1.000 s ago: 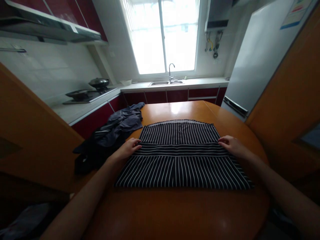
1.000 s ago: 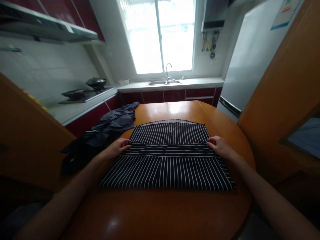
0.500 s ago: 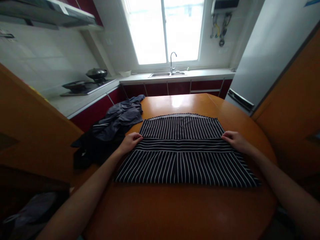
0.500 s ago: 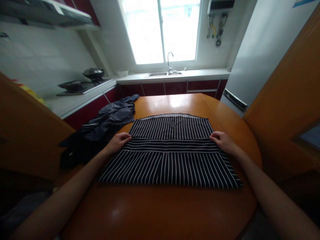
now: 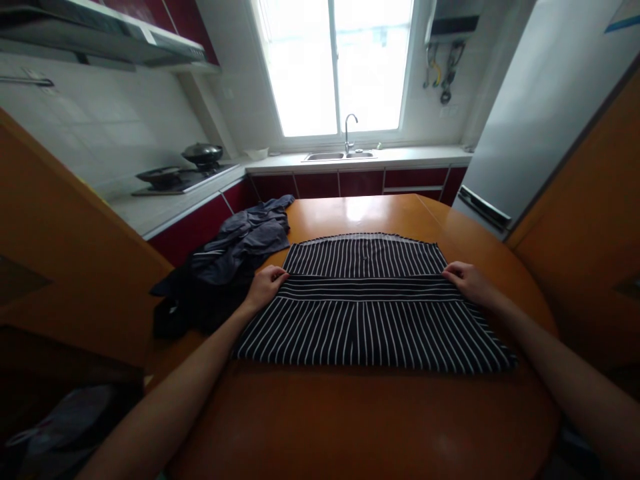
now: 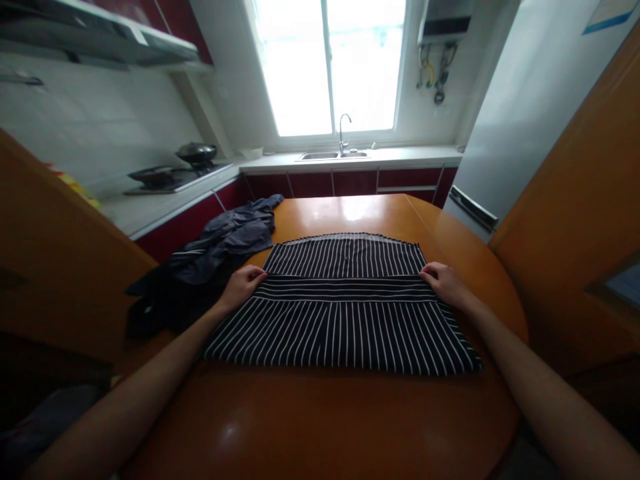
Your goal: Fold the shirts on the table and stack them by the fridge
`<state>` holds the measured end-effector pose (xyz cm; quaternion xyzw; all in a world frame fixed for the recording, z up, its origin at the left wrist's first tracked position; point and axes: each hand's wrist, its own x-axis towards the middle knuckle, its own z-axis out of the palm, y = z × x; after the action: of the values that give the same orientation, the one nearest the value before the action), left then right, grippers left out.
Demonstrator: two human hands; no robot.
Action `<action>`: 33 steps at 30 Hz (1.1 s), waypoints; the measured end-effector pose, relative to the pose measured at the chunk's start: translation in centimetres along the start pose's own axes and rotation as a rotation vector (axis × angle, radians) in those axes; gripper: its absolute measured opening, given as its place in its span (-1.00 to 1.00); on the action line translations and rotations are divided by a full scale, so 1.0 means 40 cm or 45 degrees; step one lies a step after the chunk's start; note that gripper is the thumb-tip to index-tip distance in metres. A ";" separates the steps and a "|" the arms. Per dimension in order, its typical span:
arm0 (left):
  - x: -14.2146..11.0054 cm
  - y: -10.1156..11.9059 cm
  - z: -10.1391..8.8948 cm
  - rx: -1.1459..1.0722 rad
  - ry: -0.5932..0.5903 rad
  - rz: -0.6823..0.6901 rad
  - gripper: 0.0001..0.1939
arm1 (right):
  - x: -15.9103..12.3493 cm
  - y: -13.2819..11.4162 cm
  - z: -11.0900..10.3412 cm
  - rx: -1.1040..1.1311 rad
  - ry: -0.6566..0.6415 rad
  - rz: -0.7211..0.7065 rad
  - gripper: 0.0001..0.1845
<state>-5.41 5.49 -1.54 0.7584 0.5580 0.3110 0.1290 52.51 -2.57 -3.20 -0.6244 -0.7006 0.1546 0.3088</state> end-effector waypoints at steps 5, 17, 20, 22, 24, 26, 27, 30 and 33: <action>0.004 0.050 -0.049 0.126 -0.058 0.128 -0.46 | -0.004 -0.038 -0.015 -0.303 0.097 0.027 -0.56; -0.228 0.503 0.241 0.429 -0.493 0.658 -0.38 | -0.187 -0.487 0.297 -0.394 -0.177 -0.354 -0.26; -0.233 0.483 0.260 0.445 -0.477 0.624 -0.38 | -0.209 -0.470 0.307 -0.382 -0.198 -0.329 -0.30; -0.229 0.473 0.257 0.447 -0.461 0.612 -0.39 | -0.213 -0.447 0.289 -0.386 -0.190 -0.323 -0.30; -0.225 0.472 0.253 0.447 -0.453 0.613 -0.39 | -0.218 -0.417 0.261 -0.415 -0.177 -0.298 -0.28; -0.223 0.475 0.252 0.447 -0.459 0.616 -0.39 | -0.229 -0.377 0.227 -0.458 -0.165 -0.241 -0.25; -0.222 0.477 0.253 0.445 -0.463 0.613 -0.39 | -0.237 -0.352 0.208 -0.484 -0.157 -0.207 -0.24; -0.221 0.478 0.258 0.428 -0.462 0.606 -0.39 | -0.274 -0.266 0.141 -0.561 -0.130 -0.123 -0.25; -0.219 0.474 0.262 0.410 -0.442 0.623 -0.38 | -0.321 -0.179 0.074 -0.616 -0.119 -0.062 -0.26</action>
<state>13.96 -7.55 -2.24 0.9221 0.3711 0.1069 0.0221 45.46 -15.77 -4.22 -0.6552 -0.7457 0.0037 0.1213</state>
